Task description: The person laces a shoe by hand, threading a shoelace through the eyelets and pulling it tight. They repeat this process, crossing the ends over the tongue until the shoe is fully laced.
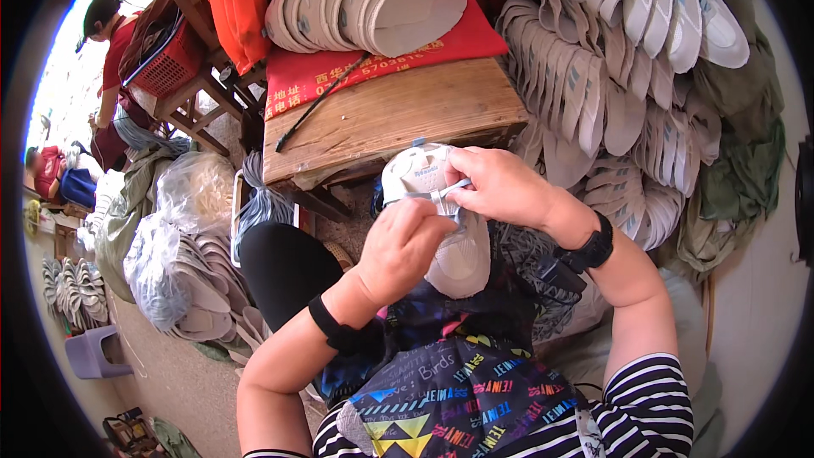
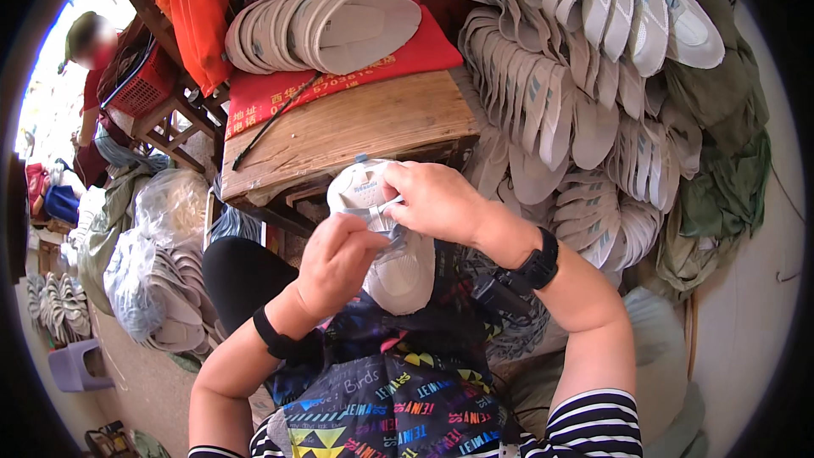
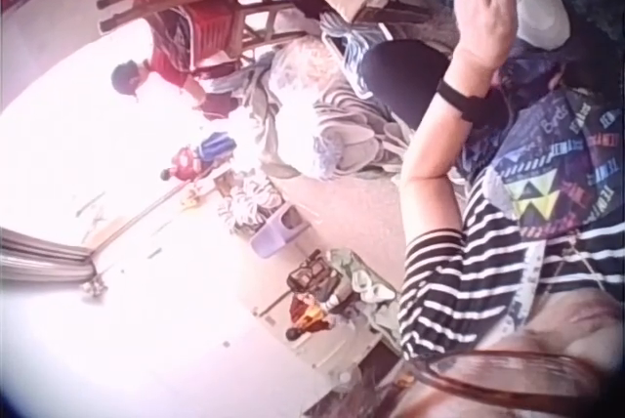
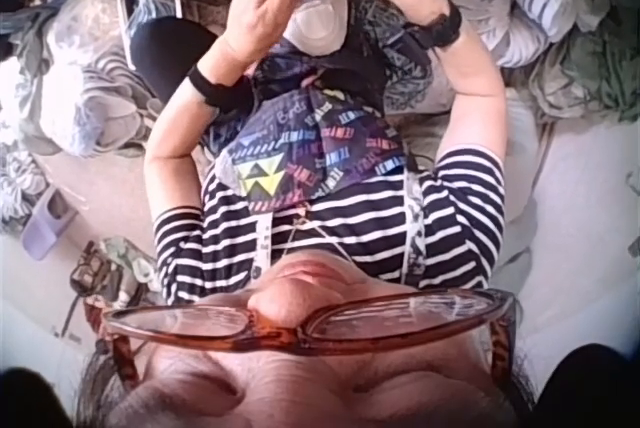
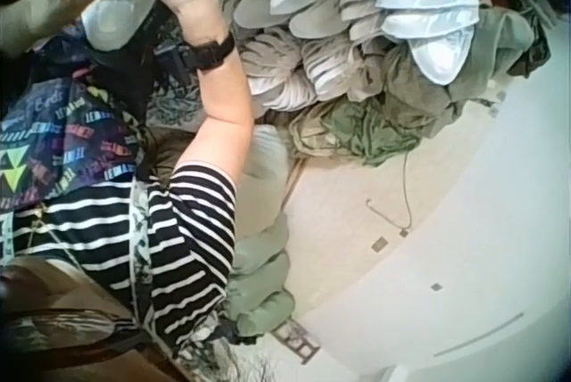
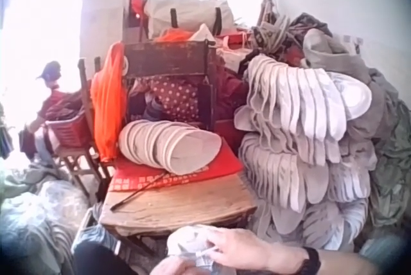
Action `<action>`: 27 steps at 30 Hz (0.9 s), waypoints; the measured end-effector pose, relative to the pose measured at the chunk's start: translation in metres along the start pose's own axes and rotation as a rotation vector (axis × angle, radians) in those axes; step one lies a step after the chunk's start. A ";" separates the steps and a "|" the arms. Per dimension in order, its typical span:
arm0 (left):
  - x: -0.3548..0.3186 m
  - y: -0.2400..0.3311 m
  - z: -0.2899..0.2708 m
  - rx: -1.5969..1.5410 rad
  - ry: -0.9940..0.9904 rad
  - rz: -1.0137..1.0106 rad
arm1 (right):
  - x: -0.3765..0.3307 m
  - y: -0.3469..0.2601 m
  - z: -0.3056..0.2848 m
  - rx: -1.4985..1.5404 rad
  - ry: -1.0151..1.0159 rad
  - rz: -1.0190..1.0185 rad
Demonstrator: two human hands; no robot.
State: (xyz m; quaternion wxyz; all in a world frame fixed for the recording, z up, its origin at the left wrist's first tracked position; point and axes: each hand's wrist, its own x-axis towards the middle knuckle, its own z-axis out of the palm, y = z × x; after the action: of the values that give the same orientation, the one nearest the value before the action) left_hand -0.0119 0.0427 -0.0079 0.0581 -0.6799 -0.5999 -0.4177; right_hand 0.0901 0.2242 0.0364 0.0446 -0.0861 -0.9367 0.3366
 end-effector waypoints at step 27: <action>-0.022 -0.011 0.001 -0.052 0.151 -0.386 | -0.011 0.013 0.004 0.257 -0.070 0.080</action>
State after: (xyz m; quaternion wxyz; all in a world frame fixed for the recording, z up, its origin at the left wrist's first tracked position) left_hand -0.0198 0.0298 -0.0274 0.0043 -0.5203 -0.7021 -0.4861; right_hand 0.1025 0.2293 0.0253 0.0089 -0.1052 -0.8825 0.4582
